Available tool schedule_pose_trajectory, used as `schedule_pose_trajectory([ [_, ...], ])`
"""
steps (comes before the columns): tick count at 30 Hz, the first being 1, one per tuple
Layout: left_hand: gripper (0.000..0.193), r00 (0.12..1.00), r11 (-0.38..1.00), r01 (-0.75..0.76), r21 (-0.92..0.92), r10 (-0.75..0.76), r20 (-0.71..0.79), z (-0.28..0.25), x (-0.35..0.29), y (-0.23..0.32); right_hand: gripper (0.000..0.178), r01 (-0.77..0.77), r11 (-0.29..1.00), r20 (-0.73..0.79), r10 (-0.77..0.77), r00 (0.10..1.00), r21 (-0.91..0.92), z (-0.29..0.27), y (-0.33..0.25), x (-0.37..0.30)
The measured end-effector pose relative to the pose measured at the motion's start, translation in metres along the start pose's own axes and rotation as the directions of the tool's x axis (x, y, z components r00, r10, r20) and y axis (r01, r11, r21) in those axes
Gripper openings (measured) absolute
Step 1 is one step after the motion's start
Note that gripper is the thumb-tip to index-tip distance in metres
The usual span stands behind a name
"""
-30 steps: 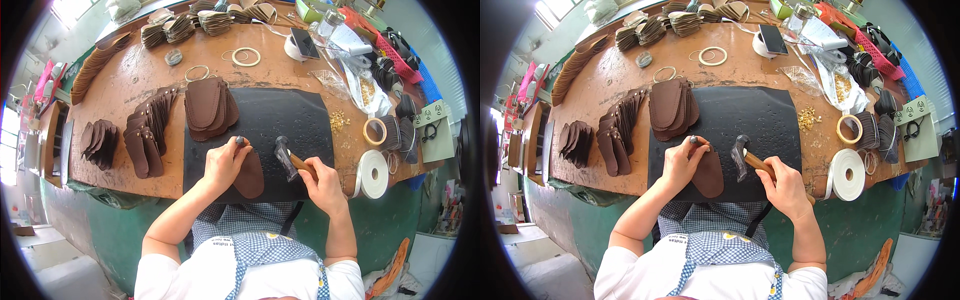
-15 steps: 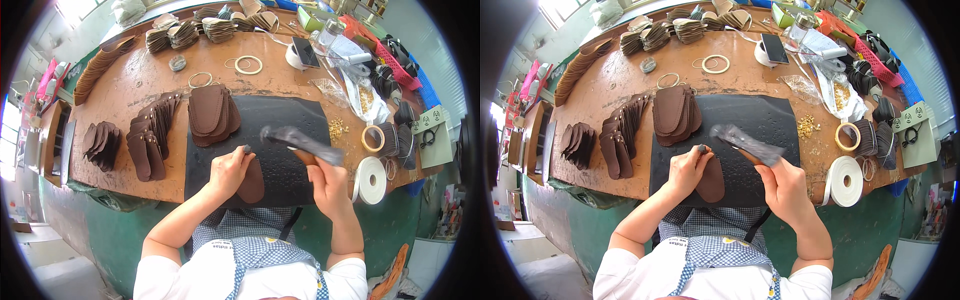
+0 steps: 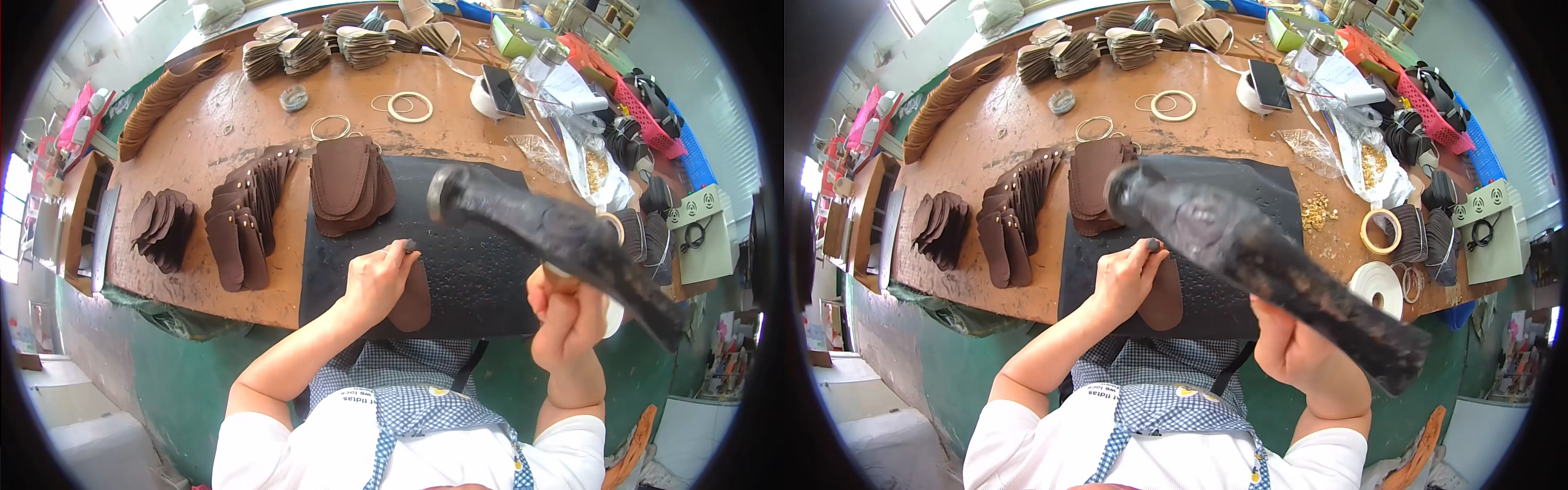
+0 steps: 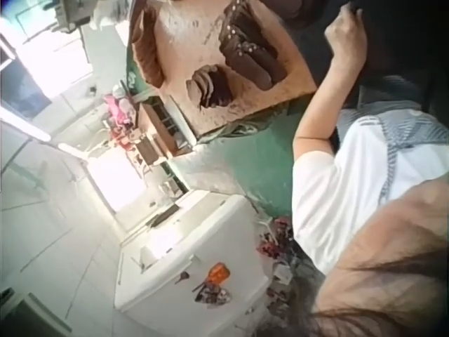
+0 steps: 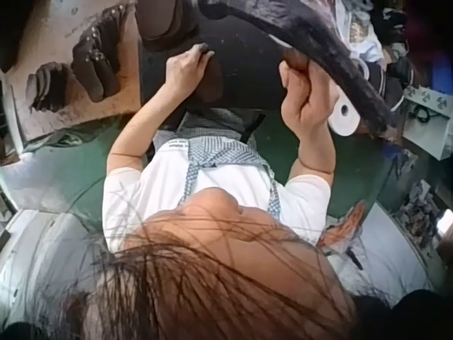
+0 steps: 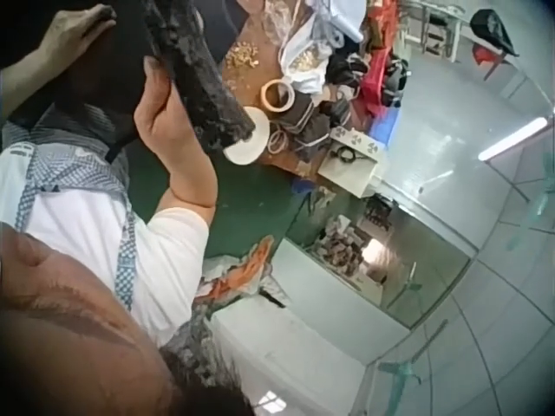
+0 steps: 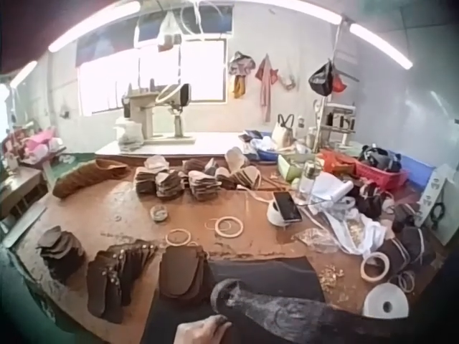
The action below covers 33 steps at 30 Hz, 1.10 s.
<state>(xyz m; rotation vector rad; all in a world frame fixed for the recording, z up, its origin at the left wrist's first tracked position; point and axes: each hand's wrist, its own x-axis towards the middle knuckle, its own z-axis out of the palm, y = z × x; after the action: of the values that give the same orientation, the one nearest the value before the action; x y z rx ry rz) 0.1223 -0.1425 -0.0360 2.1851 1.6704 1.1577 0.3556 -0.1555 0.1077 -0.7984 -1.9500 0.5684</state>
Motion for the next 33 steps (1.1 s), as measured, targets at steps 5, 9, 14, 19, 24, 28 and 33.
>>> schedule_pose_trajectory([
  [5,0.016,0.998,0.999,-0.048,0.011,0.048,-0.029,0.005,0.002,-0.006,0.046,0.007,0.887,0.315,0.157,0.936,-0.462,0.027,0.022,0.000],
  [9,0.010,0.990,0.981,0.144,-0.127,-0.143,0.016,-0.007,0.002,-0.002,0.047,0.008,0.877,0.112,0.053,0.992,-0.481,0.028,0.046,-0.020],
  [14,0.005,0.947,0.890,0.314,-0.332,-0.319,0.042,-0.040,0.009,-0.007,0.048,-0.088,0.696,-0.026,0.098,0.995,-0.712,0.021,0.085,-0.075],
  [19,0.021,0.971,0.982,0.173,0.080,-0.184,0.152,-0.044,0.002,0.001,0.018,-0.293,0.753,-0.120,0.277,0.953,-0.589,0.014,0.102,-0.090],
  [24,0.025,0.909,0.941,0.334,0.051,-0.336,0.247,-0.039,-0.008,-0.007,0.003,-0.490,0.688,-0.302,0.386,0.871,-0.535,-0.040,0.165,-0.075],
  [28,0.015,0.825,0.807,0.518,-0.284,-0.385,0.413,-0.071,0.003,0.005,0.007,-0.518,0.684,-0.260,0.451,0.854,-0.513,-0.052,0.203,-0.071],
  [33,0.011,0.765,0.723,0.644,-0.252,-0.608,0.211,-0.173,0.008,-0.035,0.006,-0.386,0.652,-0.143,0.394,0.908,-0.653,-0.037,0.204,-0.055],
])
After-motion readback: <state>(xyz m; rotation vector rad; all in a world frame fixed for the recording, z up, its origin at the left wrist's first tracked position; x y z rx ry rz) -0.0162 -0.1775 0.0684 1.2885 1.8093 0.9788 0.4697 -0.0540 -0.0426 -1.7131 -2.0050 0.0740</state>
